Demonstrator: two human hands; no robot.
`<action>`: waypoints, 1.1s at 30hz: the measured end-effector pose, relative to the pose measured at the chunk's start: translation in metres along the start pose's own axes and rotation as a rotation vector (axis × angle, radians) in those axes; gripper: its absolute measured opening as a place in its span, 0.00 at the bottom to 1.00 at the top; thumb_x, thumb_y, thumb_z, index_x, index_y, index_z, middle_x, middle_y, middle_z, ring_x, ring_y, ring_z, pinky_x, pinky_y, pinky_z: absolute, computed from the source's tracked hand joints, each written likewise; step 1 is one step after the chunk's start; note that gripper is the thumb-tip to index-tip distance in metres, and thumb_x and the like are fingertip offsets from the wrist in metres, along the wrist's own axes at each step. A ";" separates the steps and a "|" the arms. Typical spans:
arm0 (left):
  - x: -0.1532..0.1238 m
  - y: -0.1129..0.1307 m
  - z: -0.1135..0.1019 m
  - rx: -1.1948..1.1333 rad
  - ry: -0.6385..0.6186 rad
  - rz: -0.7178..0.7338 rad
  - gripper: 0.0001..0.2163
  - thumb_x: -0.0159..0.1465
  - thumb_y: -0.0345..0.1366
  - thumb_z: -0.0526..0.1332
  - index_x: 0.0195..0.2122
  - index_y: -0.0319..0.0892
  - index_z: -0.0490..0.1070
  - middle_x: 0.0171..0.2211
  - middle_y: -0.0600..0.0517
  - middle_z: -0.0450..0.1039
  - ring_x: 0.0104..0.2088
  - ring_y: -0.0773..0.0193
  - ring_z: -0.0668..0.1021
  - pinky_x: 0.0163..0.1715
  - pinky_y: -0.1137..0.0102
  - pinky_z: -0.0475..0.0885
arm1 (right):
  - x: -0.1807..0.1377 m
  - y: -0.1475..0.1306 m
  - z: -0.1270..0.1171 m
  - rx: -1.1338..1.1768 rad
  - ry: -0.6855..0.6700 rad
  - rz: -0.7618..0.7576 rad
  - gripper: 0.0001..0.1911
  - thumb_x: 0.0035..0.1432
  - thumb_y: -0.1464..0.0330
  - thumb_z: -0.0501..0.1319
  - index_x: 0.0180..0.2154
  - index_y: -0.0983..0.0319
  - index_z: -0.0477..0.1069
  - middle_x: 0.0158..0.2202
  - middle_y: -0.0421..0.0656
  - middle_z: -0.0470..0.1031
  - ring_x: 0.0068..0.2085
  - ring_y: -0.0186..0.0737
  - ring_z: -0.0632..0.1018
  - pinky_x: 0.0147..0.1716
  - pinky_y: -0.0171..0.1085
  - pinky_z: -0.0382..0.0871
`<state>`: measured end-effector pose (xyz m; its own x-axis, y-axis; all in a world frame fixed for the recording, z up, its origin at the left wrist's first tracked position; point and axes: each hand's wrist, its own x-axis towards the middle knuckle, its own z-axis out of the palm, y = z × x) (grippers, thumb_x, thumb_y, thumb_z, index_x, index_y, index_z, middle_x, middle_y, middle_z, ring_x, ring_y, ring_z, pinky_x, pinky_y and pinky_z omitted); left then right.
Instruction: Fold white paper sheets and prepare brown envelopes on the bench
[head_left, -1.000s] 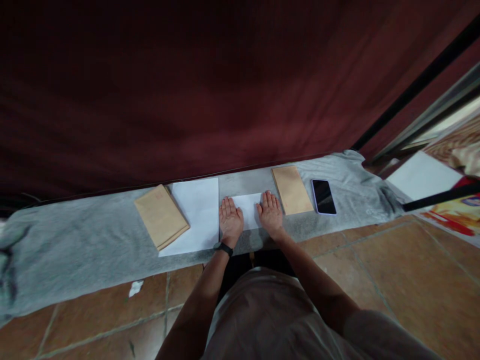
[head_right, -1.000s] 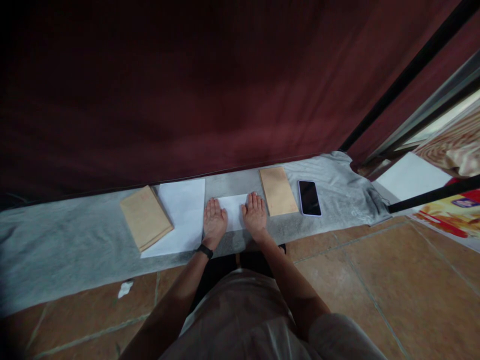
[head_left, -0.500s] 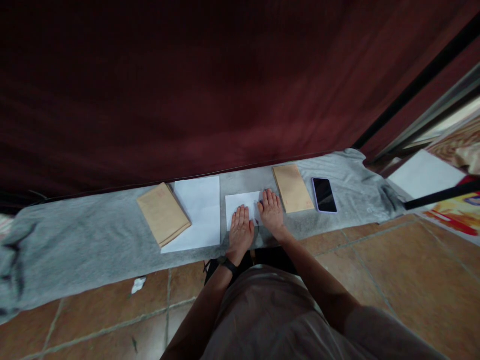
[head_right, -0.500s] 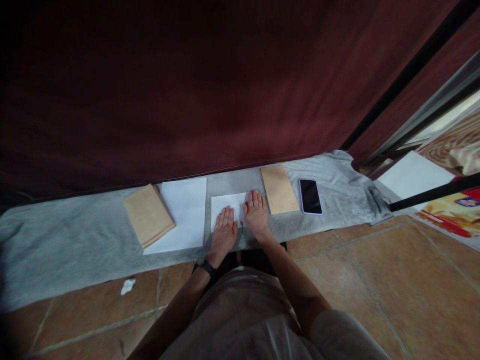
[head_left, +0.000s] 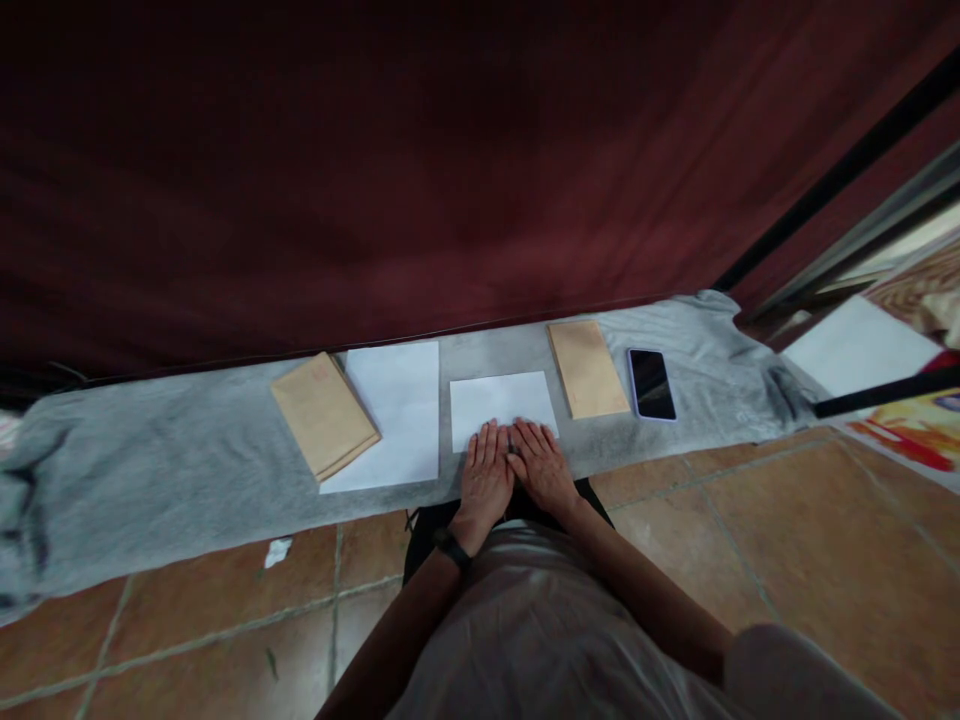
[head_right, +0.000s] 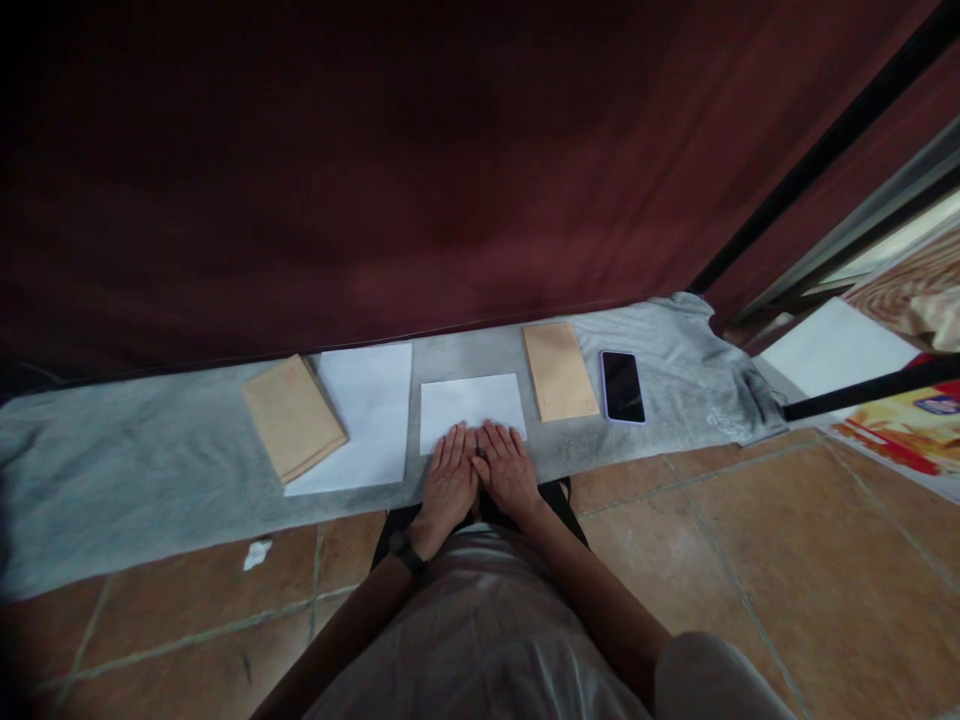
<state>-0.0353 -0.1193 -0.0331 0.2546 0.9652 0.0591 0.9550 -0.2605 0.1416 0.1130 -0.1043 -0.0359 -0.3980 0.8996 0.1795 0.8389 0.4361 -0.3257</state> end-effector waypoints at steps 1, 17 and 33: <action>-0.002 0.000 0.000 0.000 0.005 -0.017 0.28 0.71 0.32 0.46 0.72 0.32 0.48 0.73 0.40 0.49 0.73 0.54 0.50 0.71 0.53 0.51 | -0.001 0.002 0.000 -0.009 0.008 0.006 0.28 0.74 0.60 0.47 0.68 0.66 0.58 0.70 0.51 0.59 0.70 0.49 0.60 0.70 0.53 0.51; -0.026 -0.008 -0.003 -0.002 0.113 -0.224 0.30 0.73 0.42 0.48 0.71 0.27 0.47 0.71 0.32 0.49 0.72 0.47 0.52 0.69 0.49 0.55 | -0.034 0.031 -0.003 -0.120 0.057 0.155 0.32 0.74 0.58 0.44 0.71 0.70 0.49 0.71 0.55 0.54 0.71 0.52 0.57 0.68 0.53 0.52; -0.020 0.012 0.001 -0.024 -0.019 0.058 0.31 0.70 0.35 0.47 0.72 0.28 0.44 0.73 0.36 0.46 0.73 0.53 0.49 0.72 0.54 0.49 | -0.021 0.002 -0.003 0.017 -0.026 -0.048 0.29 0.75 0.60 0.43 0.70 0.66 0.55 0.71 0.51 0.57 0.71 0.46 0.57 0.70 0.52 0.49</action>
<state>-0.0287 -0.1413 -0.0334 0.3125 0.9486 0.0491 0.9347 -0.3163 0.1618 0.1242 -0.1224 -0.0378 -0.4476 0.8776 0.1717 0.8120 0.4793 -0.3329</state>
